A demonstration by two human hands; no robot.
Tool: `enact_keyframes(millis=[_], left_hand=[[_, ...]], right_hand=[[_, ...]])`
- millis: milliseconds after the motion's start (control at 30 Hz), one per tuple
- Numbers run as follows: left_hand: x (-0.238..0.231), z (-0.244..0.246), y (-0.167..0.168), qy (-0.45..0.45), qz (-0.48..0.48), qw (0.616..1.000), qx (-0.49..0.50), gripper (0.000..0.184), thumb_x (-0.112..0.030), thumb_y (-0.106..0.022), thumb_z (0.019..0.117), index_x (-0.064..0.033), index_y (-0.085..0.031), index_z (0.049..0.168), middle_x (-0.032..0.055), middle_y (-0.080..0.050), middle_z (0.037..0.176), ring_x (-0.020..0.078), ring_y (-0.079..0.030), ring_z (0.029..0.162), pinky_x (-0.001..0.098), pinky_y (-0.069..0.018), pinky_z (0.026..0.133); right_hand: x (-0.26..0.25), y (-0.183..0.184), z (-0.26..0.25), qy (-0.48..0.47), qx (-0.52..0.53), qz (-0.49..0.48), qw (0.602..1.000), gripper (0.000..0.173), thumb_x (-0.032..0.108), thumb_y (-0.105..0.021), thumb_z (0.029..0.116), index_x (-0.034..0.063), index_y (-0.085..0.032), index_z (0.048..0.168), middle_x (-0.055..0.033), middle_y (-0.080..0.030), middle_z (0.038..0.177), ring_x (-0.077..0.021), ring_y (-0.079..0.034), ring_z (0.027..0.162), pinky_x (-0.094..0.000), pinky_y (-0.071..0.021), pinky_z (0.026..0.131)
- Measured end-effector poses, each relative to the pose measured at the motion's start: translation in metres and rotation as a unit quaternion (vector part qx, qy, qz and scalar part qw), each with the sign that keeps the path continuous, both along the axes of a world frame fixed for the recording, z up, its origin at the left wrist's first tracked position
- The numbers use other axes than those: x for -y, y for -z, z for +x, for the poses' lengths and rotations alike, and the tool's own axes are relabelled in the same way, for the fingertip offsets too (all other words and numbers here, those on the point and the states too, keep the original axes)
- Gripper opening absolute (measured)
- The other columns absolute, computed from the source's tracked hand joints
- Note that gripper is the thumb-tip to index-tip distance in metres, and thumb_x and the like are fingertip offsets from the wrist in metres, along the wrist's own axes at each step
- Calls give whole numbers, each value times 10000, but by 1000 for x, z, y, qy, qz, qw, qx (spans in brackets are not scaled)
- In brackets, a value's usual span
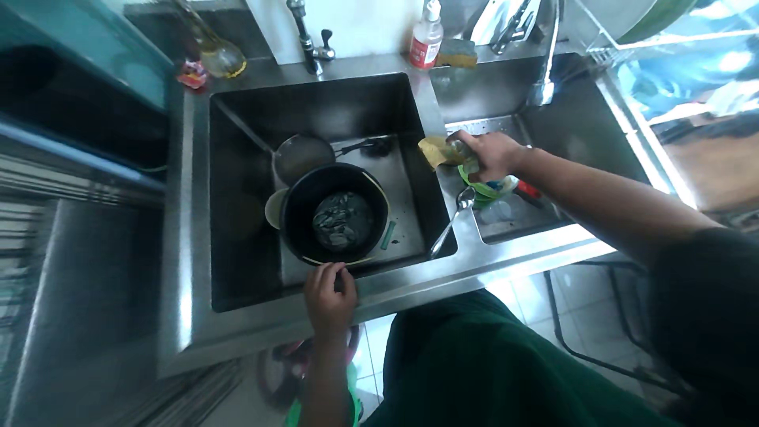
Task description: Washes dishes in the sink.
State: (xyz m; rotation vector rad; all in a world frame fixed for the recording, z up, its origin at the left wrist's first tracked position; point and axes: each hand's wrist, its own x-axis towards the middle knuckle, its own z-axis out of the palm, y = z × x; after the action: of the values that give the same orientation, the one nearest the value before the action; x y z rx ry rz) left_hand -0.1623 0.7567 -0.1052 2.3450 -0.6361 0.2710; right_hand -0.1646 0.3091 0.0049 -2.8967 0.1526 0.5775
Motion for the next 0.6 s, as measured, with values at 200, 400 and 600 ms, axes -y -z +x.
enact_keyframes(millis=[200, 400, 600], left_hand=[[-1, 1, 0, 2, 7, 1000, -5, 247, -180, -580, 935, -7, -756, 961, 173, -732, 1003, 323, -696, 988, 445, -551, 907], [0, 2, 0, 3, 10, 1000, -6, 247, -175, -585, 930, -1, -756, 958, 176, -729, 1000, 331, -694, 987, 450, -548, 914], [0, 3, -1, 10, 12, 1000, 2, 241, -172, -582, 930, -5, -754, 955, 162, -727, 981, 308, -693, 965, 420, -556, 889]], right_hand=[[-7, -7, 2, 23, -20, 0, 1000, 1119, 274, -902, 726, 292, -217, 1610, -222, -663, 1224, -480, -685, 934, -684, -528, 749], [-4, -2, 1, 15, -2, 7, 1000, 949, 245, -900, 713, 218, -391, 1513, -200, -688, 1155, -459, -687, 934, -670, -529, 755], [-4, -5, 2, 20, -5, 12, 1000, 1066, 255, -892, 737, 274, -266, 1599, -209, -671, 1224, -467, -686, 946, -672, -527, 766]])
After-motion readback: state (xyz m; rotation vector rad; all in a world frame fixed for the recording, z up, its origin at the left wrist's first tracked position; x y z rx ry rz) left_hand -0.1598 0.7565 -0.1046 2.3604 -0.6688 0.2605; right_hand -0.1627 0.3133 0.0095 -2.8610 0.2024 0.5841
